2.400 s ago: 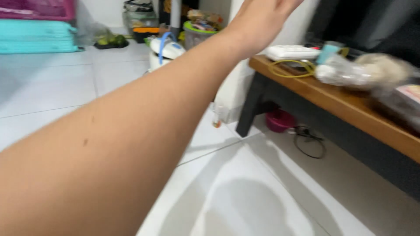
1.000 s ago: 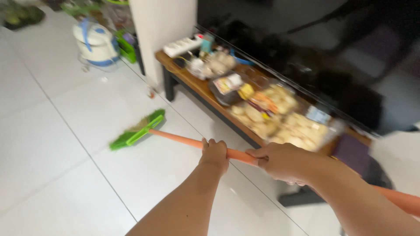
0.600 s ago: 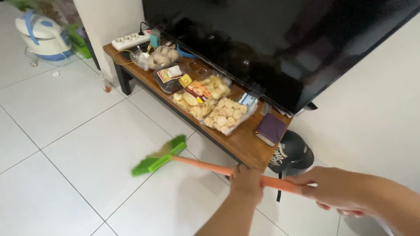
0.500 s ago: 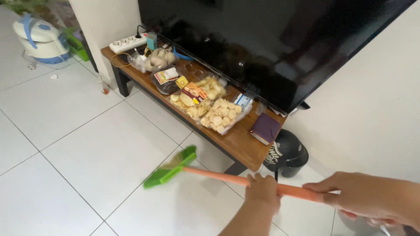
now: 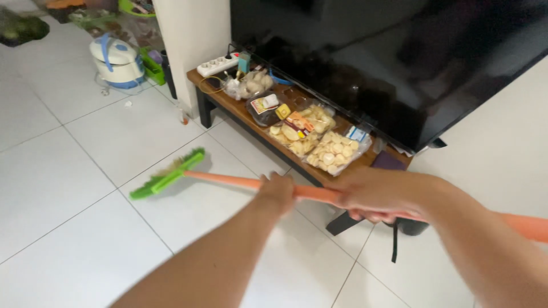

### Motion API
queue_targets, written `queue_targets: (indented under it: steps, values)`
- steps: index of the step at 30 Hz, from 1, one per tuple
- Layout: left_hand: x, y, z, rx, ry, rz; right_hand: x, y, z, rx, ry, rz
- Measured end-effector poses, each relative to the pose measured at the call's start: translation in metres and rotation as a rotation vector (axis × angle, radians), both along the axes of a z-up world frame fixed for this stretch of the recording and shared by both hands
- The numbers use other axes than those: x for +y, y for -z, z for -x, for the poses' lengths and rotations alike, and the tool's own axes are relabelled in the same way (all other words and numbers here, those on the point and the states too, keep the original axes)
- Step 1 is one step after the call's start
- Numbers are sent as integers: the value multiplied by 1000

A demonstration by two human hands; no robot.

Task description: Sweeping the floor of a bedroom using a broom and collecting a small piece of trash.

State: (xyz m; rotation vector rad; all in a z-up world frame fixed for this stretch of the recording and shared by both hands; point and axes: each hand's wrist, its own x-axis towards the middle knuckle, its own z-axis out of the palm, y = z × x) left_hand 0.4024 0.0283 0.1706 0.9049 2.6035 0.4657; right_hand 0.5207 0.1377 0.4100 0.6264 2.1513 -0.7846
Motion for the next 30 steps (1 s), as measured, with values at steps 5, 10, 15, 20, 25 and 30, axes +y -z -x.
queue_targets:
  steps: [5, 10, 15, 20, 25, 30]
  values:
    - [-140, -4, 75, 50, -172, 122, -116, 81, 112, 132, -118, 120]
    - [-237, 5, 80, 37, -314, 120, -215, 113, 146, 225, -364, 117]
    - [-274, 31, 55, -169, -469, 145, -273, 103, 112, 36, -281, -39]
    - [-254, 48, -2, -176, -407, 170, -256, 127, 62, -14, -275, -70]
    - [-203, 33, -80, -271, -445, 197, -219, 112, -20, -33, -101, -79]
    - [-127, 20, -185, -317, -315, 204, -143, 92, -130, -95, -245, -180]
